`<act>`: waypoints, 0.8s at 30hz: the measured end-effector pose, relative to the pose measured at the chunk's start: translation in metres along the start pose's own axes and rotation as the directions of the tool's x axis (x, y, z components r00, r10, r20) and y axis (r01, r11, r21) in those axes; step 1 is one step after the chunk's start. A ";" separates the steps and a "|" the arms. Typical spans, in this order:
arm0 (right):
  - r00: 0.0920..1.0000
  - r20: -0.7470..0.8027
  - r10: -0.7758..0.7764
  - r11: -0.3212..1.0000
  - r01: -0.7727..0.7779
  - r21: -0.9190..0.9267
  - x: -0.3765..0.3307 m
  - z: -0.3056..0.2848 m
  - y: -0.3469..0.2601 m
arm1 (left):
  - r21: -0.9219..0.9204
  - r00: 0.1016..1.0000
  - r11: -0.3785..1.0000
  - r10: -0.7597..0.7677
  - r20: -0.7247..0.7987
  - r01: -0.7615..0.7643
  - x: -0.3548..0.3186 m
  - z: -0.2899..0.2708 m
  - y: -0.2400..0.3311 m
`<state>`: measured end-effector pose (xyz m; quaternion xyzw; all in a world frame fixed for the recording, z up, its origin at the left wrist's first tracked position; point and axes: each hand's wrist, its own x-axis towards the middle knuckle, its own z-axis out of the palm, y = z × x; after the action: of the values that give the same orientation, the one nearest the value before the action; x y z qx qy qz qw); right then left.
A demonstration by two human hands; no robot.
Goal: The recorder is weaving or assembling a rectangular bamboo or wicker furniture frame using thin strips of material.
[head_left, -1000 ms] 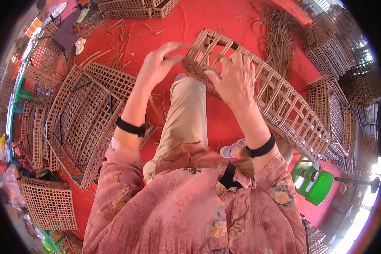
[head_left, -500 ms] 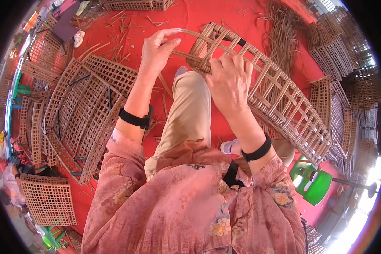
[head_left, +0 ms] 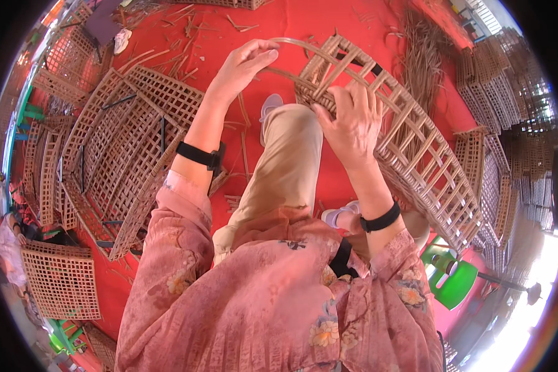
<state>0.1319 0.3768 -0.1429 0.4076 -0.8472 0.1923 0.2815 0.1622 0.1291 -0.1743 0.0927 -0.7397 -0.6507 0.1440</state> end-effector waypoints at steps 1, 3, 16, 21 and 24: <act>1.000 0.002 0.007 1.000 -0.007 -0.009 -0.001 -0.001 -0.001 | 0.002 1.000 1.000 0.014 -0.014 -0.014 0.000 -0.008 -0.002; 1.000 -0.011 0.004 1.000 -0.004 -0.002 -0.003 0.000 -0.002 | -0.078 0.999 0.997 0.018 0.040 -0.014 0.000 -0.020 -0.009; 0.999 -0.046 0.018 0.999 -0.019 -0.038 -0.003 0.004 -0.003 | -0.484 0.963 0.872 -0.183 -0.198 0.066 -0.059 0.077 -0.065; 0.999 -0.050 0.008 0.998 -0.012 -0.069 -0.002 0.007 -0.005 | -0.908 0.985 0.401 -0.161 0.060 0.121 0.005 0.075 -0.049; 0.999 -0.038 0.025 0.998 -0.027 -0.057 -0.001 0.006 -0.007 | -0.990 0.990 0.136 -0.140 0.028 0.047 0.044 0.075 -0.040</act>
<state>0.1356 0.3699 -0.1474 0.3846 -0.8522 0.1790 0.3062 0.0939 0.1794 -0.2182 0.0449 -0.1203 -0.9795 0.1549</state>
